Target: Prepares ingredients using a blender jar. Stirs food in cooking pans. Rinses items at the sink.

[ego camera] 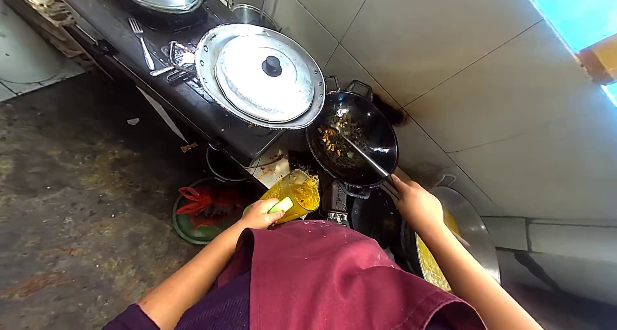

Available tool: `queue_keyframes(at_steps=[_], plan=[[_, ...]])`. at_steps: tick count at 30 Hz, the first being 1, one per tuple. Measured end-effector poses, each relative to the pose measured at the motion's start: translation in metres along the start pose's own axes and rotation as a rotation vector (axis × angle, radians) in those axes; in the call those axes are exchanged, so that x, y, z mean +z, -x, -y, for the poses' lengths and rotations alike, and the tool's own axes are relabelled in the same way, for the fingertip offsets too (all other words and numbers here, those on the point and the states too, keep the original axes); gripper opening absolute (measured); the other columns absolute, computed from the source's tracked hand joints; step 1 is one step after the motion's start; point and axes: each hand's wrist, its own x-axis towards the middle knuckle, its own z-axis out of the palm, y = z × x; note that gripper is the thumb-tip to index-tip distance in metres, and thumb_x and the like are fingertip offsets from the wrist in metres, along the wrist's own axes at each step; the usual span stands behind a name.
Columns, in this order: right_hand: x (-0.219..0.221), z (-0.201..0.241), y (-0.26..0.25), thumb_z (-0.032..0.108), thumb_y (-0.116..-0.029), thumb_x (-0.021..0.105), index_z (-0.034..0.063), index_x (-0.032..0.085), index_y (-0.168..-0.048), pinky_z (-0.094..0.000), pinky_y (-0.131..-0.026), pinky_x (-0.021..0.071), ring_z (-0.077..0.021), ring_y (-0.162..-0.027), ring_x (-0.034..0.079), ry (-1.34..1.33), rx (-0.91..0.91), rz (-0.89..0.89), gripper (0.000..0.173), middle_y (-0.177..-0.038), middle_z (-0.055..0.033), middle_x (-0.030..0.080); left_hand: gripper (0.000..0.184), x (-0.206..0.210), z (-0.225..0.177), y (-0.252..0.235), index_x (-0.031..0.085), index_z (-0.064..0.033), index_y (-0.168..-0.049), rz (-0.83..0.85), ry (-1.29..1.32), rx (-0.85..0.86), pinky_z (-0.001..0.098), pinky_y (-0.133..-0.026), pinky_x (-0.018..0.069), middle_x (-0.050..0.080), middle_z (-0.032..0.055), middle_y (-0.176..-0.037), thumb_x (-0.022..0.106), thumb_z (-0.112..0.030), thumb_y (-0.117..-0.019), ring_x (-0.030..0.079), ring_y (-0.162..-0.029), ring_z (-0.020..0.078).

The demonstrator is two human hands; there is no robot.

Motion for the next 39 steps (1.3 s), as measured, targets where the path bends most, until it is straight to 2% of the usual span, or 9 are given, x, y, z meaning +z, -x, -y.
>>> queue_keyframes(at_steps=[3, 7, 11, 15, 18, 21, 25, 29, 39], plan=[[-0.003, -0.039, 0.032, 0.005, -0.0984, 0.055, 0.0344, 0.058, -0.148, -0.0641, -0.075, 0.0549, -0.0446, -0.098, 0.071, 0.067, -0.032, -0.086, 0.058, -0.12, -0.0212, 0.07, 0.029, -0.001, 0.001, -0.005, 0.063, 0.0071, -0.107, 0.038, -0.049, 0.036, 0.0472, -0.085, 0.0501, 0.065, 0.0198, -0.091, 0.059, -0.021, -0.1015, 0.062, -0.085, 0.0268], [-0.028, -0.063, 0.038, 0.001, -0.0975, 0.056, 0.0333, 0.063, -0.143, -0.0672, -0.076, 0.0526, -0.0465, -0.099, 0.07, 0.078, 0.016, -0.125, 0.056, -0.121, -0.0221, 0.07, 0.032, -0.001, 0.0, -0.013, 0.063, 0.0074, -0.111, 0.083, -0.065, 0.055, 0.0497, -0.088, 0.0499, 0.065, 0.0223, -0.096, 0.059, -0.023, -0.1018, 0.063, -0.09, 0.0301], [-0.061, -0.03, 0.001, 0.007, -0.0985, 0.059, 0.0275, 0.061, -0.146, -0.0701, -0.084, 0.0497, -0.0499, -0.109, 0.066, -0.009, 0.107, -0.106, 0.052, -0.127, -0.0256, 0.067, 0.029, 0.005, -0.009, -0.024, 0.057, 0.0076, -0.122, 0.135, 0.058, -0.006, 0.0401, -0.087, 0.0526, 0.065, 0.0192, -0.1, 0.059, -0.013, -0.1019, 0.064, -0.089, 0.0217], [-0.07, 0.019, -0.044, 0.006, -0.0955, 0.063, 0.0192, 0.061, -0.145, -0.0711, -0.074, 0.0519, -0.0531, -0.102, 0.066, -0.031, 0.143, -0.142, 0.051, -0.129, -0.0306, 0.062, 0.029, 0.011, -0.014, -0.037, 0.051, 0.0058, -0.125, 0.191, 0.155, -0.047, 0.031, -0.081, 0.0518, 0.061, 0.0115, -0.097, 0.056, -0.011, -0.1025, 0.061, -0.083, 0.0123], [-0.074, 0.049, -0.05, 0.003, -0.0976, 0.057, 0.0105, 0.056, -0.148, -0.0661, -0.073, 0.0542, -0.0504, -0.102, 0.068, 0.118, 0.136, -0.061, 0.051, -0.126, -0.0309, 0.063, 0.029, 0.013, -0.018, -0.046, 0.051, 0.0048, -0.127, 0.233, 0.119, -0.069, 0.0327, -0.082, 0.052, 0.061, 0.0125, -0.099, 0.054, -0.012, -0.1036, 0.061, -0.085, 0.0141], [-0.077, 0.057, -0.033, 0.004, -0.0997, 0.054, 0.0049, 0.058, -0.142, -0.063, -0.072, 0.0557, -0.0474, -0.098, 0.07, 0.245, 0.08, 0.04, 0.042, -0.121, -0.0275, 0.066, 0.033, 0.021, -0.02, -0.054, 0.052, 0.0043, -0.13, 0.276, 0.025, -0.072, 0.0385, -0.086, 0.0518, 0.062, 0.0172, -0.105, 0.056, -0.016, -0.1041, 0.062, -0.09, 0.0205], [-0.093, 0.042, 0.008, 0.01, -0.0981, 0.062, 0.0106, 0.067, -0.13, -0.0605, -0.067, 0.0558, -0.0431, -0.092, 0.071, 0.347, -0.023, 0.12, 0.033, -0.105, -0.021, 0.071, 0.039, 0.029, -0.024, -0.062, 0.05, 0.0044, -0.134, 0.318, -0.063, -0.088, 0.0495, -0.098, 0.0493, 0.063, 0.0247, -0.116, 0.055, -0.021, -0.1055, 0.063, -0.107, 0.0325], [-0.116, 0.019, 0.036, 0.019, -0.103, 0.06, 0.0238, 0.063, -0.142, -0.0592, -0.072, 0.0565, -0.0394, -0.095, 0.071, 0.401, -0.053, 0.158, 0.04, -0.11, -0.0167, 0.072, 0.037, 0.031, -0.028, -0.068, 0.05, 0.0043, -0.133, 0.323, -0.05, -0.098, 0.0475, -0.096, 0.0496, 0.063, 0.0231, -0.114, 0.055, -0.02, -0.1058, 0.064, -0.104, 0.0301], [-0.123, -0.029, 0.067, 0.022, -0.1034, 0.063, 0.0297, 0.065, -0.141, -0.0551, -0.068, 0.0571, -0.0348, -0.087, 0.073, 0.378, -0.185, 0.079, 0.039, -0.105, -0.013, 0.074, 0.035, 0.025, -0.041, -0.074, 0.05, 0.0041, -0.133, 0.224, 0.024, -0.127, 0.0433, -0.095, 0.0504, 0.062, 0.0205, -0.113, 0.053, -0.018, -0.106, 0.063, -0.101, 0.0257]])
